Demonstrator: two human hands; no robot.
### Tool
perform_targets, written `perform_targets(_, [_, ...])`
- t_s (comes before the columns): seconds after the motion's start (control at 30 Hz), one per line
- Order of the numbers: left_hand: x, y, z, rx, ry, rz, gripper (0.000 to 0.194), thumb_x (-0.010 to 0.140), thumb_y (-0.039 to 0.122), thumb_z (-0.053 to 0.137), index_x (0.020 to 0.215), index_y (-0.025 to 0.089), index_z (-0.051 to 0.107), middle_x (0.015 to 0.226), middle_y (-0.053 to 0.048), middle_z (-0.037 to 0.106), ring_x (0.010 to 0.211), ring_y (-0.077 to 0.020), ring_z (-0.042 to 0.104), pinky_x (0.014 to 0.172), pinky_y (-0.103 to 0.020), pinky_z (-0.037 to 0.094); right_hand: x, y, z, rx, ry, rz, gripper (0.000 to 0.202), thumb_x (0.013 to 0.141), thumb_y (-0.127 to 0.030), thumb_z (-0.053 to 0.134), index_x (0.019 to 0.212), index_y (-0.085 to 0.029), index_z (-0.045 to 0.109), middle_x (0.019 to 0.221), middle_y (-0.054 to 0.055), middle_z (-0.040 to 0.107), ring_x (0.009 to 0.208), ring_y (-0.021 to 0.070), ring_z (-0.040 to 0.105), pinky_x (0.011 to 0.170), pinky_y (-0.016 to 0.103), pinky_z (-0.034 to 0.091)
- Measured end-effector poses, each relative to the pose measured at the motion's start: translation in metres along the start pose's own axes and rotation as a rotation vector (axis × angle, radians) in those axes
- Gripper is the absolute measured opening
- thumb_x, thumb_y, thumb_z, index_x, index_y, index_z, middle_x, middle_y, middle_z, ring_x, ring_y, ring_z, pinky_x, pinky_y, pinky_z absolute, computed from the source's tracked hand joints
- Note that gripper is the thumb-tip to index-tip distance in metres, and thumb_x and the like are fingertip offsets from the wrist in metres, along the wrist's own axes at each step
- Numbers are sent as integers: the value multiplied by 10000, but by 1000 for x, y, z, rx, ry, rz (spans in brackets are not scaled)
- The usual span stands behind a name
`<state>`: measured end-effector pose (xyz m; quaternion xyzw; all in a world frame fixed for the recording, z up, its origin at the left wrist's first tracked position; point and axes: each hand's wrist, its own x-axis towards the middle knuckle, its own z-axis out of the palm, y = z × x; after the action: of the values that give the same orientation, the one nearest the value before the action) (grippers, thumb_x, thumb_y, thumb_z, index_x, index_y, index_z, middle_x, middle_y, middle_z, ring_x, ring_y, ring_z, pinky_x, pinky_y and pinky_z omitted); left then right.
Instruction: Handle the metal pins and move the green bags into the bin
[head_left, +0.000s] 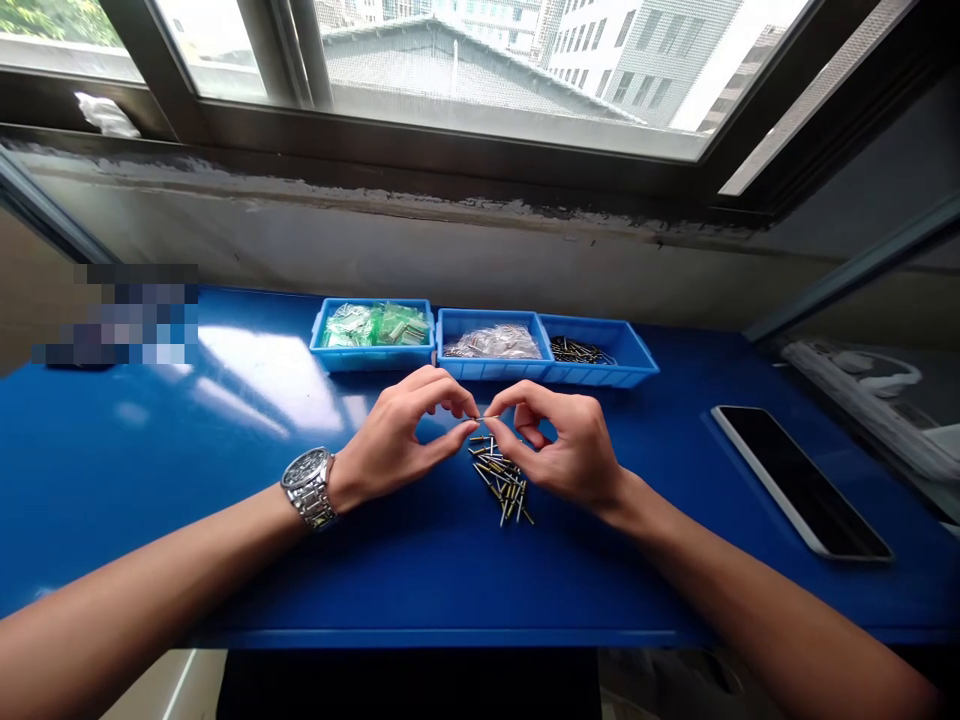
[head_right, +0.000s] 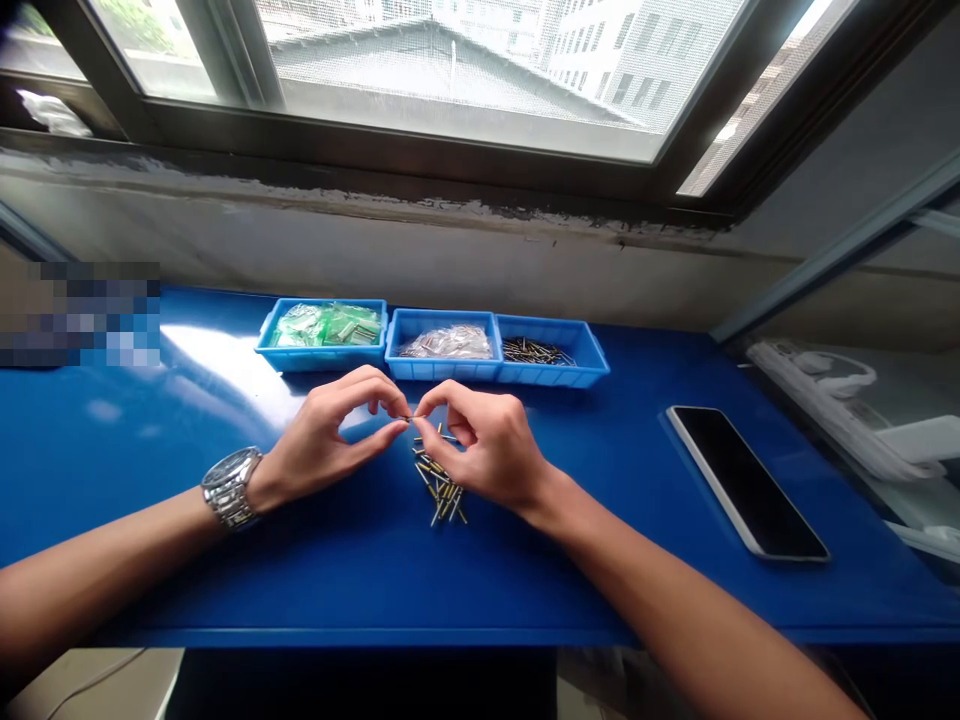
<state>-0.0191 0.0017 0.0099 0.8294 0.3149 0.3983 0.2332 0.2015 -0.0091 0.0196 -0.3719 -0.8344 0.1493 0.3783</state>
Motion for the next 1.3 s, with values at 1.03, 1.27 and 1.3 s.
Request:
perform_targets(1.03, [-1,-2,1,-35,-35,-58,138,993,144,571,1101,173,653,1020,-52,678,913,-162,623,774,-299,512,19,50,-73,-552,55,342,156,903,-360,686,922,-221,757,582,-31,569,516,135,515,544,276,357])
perform_targets(1.27, [-1,-2,0,-30,-54,-60,136,995,139,565,1095,164,655,1019,-51,684,907,-160,628,771,-291,510,16,32,-49,-112,-647,265,189,910,-389,707,1004,-229,741,634,-37,618,541,113,544,501,228,365])
perform_targets(1.3, [-1,-2,0,-28,-56,-60,138,995,136,565,1094,164,656,1017,-50,685,907,-160,628,769,-290,509,16,32,-46,-110,-663,268,191,900,-377,719,1013,-224,736,634,-38,618,540,112,541,498,224,360])
